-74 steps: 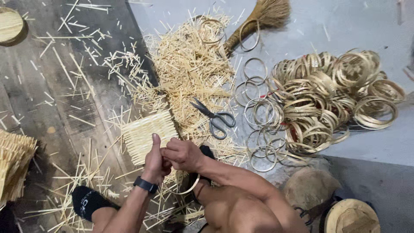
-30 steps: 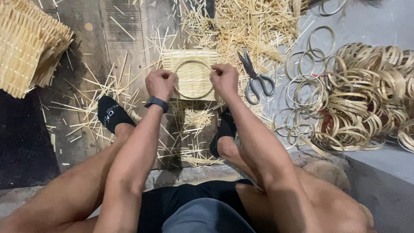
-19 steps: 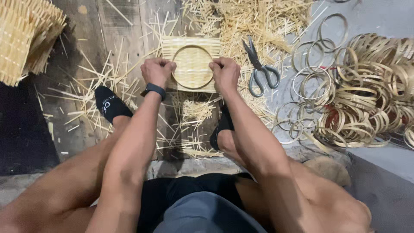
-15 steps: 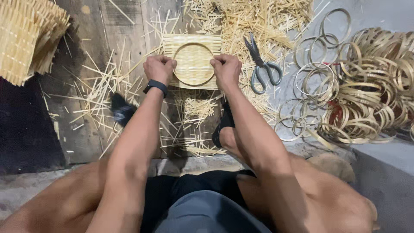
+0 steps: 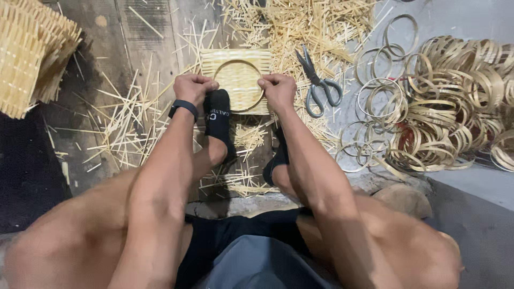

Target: The person is manufacturing circular bamboo basket bottoms by hand and using shears to trim excess material. They assemble circular bamboo rings with woven bamboo mats, cutting off protruding bamboo strips.

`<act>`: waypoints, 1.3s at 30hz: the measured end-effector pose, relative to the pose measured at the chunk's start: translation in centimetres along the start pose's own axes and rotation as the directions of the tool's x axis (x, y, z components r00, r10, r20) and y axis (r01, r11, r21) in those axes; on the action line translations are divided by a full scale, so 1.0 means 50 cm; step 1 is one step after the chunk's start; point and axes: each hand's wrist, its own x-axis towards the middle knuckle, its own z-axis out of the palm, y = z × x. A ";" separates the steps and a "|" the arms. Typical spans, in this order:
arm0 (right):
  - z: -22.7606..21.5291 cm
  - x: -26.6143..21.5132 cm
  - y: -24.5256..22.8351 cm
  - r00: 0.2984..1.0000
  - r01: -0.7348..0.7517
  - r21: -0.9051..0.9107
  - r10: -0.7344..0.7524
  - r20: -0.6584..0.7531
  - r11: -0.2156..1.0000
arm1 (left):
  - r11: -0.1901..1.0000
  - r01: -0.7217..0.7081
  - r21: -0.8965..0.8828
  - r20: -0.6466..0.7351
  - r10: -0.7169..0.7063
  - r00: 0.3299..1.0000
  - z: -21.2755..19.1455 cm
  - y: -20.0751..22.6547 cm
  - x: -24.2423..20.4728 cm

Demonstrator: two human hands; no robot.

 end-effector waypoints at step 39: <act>0.044 0.027 -0.023 0.992 -0.059 0.050 0.064 -0.105 0.997 | 0.971 -0.237 -0.032 0.192 0.239 0.952 0.119 0.116 0.093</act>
